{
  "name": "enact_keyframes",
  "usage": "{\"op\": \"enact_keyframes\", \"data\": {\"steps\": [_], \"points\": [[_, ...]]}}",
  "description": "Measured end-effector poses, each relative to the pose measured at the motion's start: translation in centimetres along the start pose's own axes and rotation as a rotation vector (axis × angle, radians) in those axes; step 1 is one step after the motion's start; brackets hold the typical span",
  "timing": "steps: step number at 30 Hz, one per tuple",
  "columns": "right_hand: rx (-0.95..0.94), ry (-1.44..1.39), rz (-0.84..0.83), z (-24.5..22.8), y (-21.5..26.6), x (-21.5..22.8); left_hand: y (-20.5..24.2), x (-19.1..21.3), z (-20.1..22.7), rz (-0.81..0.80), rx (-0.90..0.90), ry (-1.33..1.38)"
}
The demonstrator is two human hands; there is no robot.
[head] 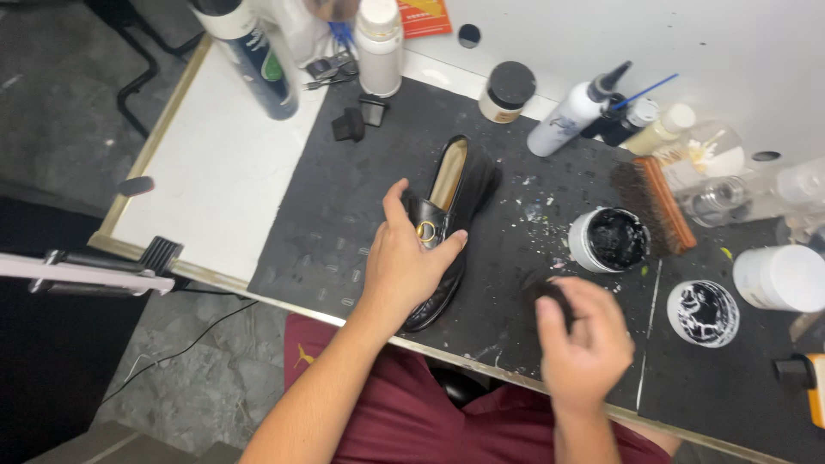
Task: The person applies black shoe polish to a black leather loafer using a small sponge applicator. They repeatedly dip the sponge into a container of polish and rub it onto the shoe's upper, toe, and heel areas, rotating the shoe to reach different sides.
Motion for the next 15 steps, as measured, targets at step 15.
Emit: {"op": "enact_keyframes", "data": {"steps": [15], "points": [[0.192, 0.701, -0.204, 7.4, -9.2, 4.9, 2.5, -1.5, 1.9, 0.227, -0.472, -0.283]]}}
Point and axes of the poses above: each hand's wrist, its own y-axis away from the middle knuckle, its own x-axis out of the back of the hand, z = x × y, the point moved 4 cm from there along -y, towards the middle knuckle, and after that the axes turned 1 degree about -x, right-handed, at the moved point
